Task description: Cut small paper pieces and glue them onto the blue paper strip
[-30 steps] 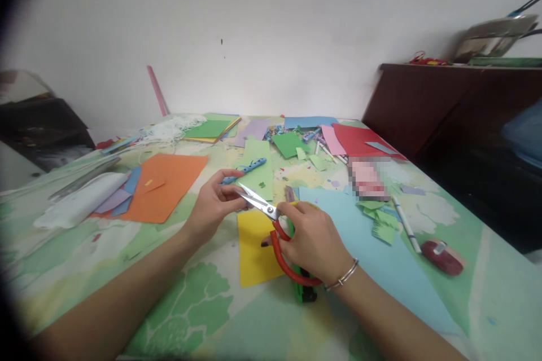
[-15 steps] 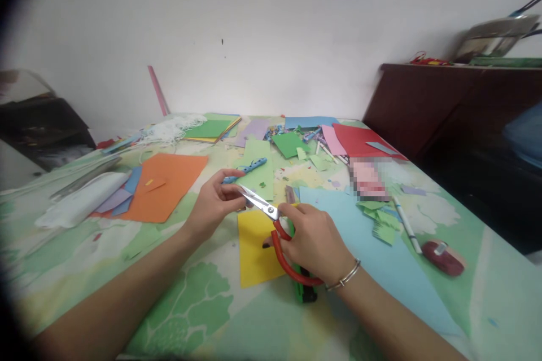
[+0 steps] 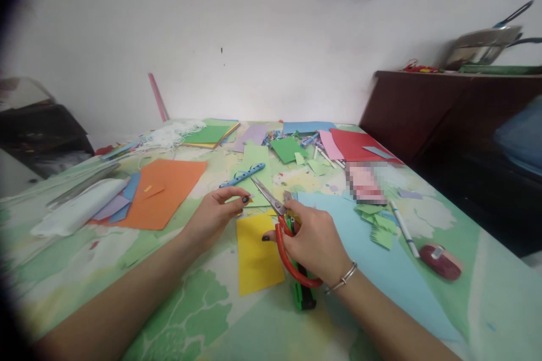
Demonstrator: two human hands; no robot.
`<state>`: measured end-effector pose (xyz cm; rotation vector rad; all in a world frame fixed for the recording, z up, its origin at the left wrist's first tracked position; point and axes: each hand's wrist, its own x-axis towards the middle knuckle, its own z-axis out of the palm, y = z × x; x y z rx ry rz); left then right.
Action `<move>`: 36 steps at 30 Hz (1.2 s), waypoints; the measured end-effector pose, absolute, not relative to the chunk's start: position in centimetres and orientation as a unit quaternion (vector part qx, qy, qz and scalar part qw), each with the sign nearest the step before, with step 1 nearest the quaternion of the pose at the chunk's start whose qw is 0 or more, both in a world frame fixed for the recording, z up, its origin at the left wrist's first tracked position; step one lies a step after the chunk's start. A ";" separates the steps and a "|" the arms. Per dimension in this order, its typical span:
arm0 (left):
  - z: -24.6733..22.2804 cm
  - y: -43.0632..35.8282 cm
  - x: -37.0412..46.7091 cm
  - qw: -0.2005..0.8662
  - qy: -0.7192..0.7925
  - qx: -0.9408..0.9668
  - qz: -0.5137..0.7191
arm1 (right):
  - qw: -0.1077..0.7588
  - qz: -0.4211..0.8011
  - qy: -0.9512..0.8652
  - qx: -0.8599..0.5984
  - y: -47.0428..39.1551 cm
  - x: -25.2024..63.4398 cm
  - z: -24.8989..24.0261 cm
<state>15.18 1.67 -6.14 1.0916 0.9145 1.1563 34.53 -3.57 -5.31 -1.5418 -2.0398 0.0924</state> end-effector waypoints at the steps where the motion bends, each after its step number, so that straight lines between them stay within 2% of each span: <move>1: -6.2 1.7 15.2 0.626 0.396 0.450 0.499 | 0.289 0.036 -0.764 -0.576 -3.6 34.5 -5.3; 6: -5.9 1.6 15.1 0.728 0.376 0.320 0.475 | 0.292 0.034 -0.755 -0.586 -3.7 34.4 -5.3; 9: -5.8 1.4 15.3 0.751 0.359 0.296 0.469 | 0.294 0.036 -0.752 -0.589 -3.7 34.4 -5.3; 21: -5.9 0.9 15.7 0.682 0.325 0.391 0.526 | 0.301 0.049 -0.773 -0.556 -4.1 34.0 -5.9; 36: -5.5 -0.4 16.3 0.695 0.287 0.402 0.523 | 0.298 0.008 -0.784 -0.545 -4.6 33.6 -6.1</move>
